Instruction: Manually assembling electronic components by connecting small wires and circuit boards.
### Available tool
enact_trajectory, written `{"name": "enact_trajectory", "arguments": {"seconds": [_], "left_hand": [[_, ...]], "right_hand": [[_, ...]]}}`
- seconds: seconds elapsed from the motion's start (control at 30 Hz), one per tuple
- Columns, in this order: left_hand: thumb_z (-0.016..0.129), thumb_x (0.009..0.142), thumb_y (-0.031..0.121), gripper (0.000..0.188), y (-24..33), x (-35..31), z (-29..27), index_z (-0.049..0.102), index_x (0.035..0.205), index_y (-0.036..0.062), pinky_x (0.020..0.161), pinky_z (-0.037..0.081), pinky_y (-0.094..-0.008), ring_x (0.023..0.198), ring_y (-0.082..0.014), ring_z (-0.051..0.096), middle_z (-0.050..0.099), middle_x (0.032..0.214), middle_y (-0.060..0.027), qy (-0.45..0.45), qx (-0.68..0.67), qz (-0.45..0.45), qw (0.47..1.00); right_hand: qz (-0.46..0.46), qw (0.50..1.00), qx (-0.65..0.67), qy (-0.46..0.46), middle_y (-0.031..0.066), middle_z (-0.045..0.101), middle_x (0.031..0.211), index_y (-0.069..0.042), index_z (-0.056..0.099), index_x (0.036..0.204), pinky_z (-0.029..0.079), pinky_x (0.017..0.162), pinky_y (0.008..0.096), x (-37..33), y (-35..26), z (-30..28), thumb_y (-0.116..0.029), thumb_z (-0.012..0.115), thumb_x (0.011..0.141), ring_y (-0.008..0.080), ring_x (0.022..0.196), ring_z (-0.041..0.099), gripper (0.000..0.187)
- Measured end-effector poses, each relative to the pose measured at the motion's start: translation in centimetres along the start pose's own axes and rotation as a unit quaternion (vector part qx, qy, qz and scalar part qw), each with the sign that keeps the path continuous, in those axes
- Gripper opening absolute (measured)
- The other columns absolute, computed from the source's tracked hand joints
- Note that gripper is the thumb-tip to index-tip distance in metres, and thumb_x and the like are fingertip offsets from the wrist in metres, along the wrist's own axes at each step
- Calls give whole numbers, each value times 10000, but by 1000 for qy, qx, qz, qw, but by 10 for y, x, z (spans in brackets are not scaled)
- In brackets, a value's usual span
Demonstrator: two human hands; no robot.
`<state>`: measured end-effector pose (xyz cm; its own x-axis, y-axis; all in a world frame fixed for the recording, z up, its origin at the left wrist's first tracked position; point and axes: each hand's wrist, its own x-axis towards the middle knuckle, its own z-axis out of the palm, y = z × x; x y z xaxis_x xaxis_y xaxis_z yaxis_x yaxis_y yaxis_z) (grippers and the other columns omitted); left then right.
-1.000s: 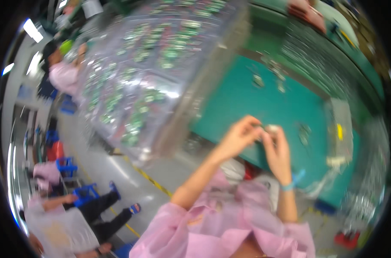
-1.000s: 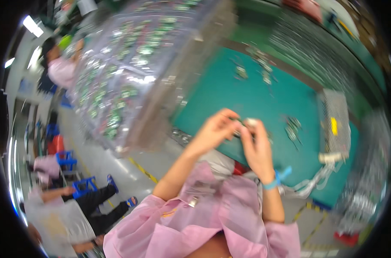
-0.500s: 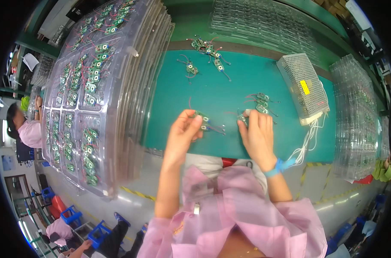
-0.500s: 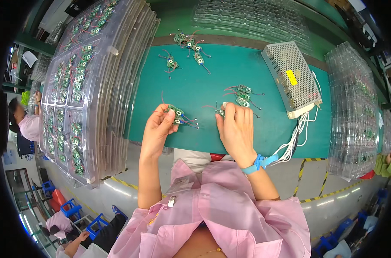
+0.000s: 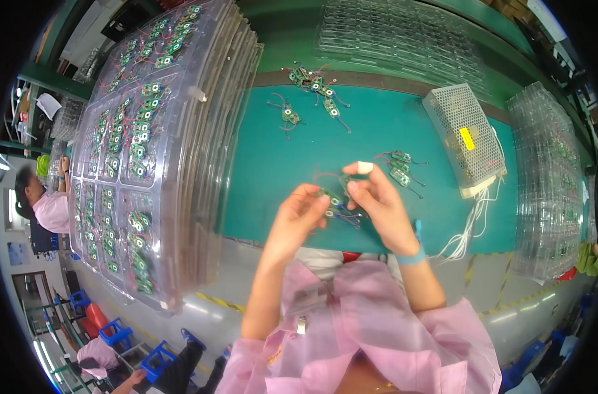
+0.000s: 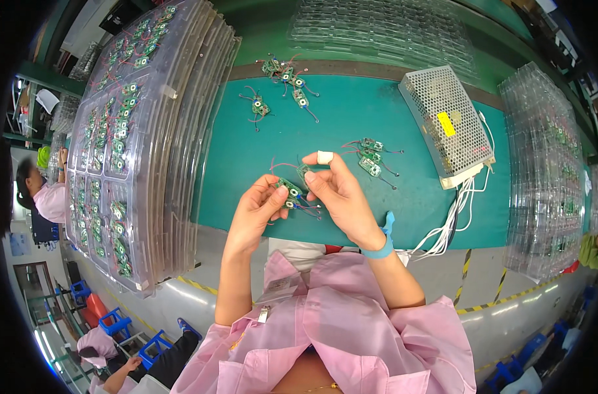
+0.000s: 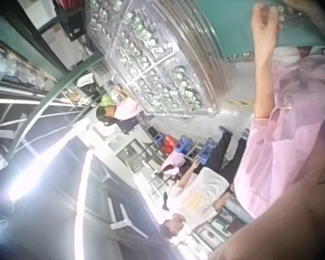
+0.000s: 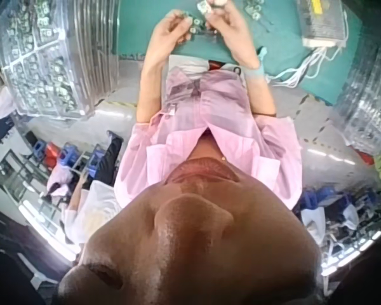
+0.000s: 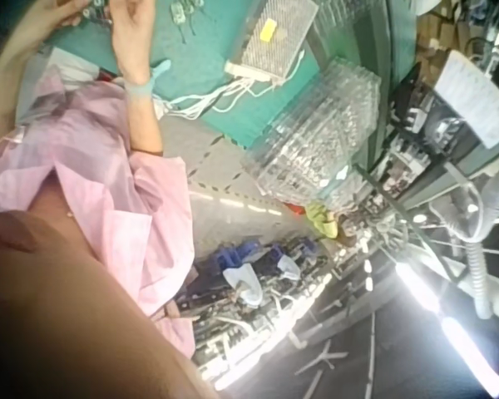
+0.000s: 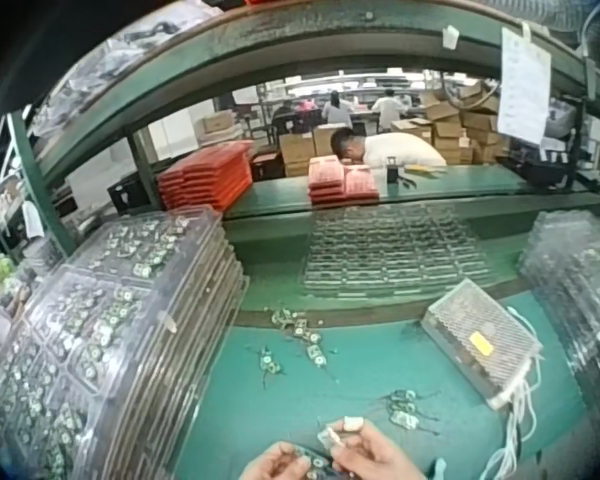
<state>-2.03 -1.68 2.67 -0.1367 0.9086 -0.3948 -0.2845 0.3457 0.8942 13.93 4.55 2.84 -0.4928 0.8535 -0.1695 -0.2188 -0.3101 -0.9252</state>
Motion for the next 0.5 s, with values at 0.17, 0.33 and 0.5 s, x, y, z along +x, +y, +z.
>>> {"name": "enact_trajectory", "arguments": {"seconds": [0.17,0.33,0.5], "left_hand": [[597,898,151,199,-3,3,2,519,1059,61,523,341,-137,614,-53,501,527,761,3,-10,-1,1,1000],[583,904,153,166,-2,4,5,523,1046,92,504,327,-140,605,-37,499,527,752,31,-13,33,-9,999],[585,906,190,144,-6,3,-2,537,1016,111,499,318,-135,602,-28,496,533,752,44,-44,-13,23,999]], "right_hand": [[-11,1000,23,-10,12,537,845,-49,491,1136,404,644,201,1,8,-2,-42,520,904,67,731,475,233],[-24,997,-75,-19,7,522,809,-47,494,1118,404,611,196,-5,8,2,-34,496,913,54,683,465,206],[-19,993,-109,-31,1,526,771,-33,520,1118,412,601,193,-11,11,15,-76,481,931,70,644,467,196]]}}
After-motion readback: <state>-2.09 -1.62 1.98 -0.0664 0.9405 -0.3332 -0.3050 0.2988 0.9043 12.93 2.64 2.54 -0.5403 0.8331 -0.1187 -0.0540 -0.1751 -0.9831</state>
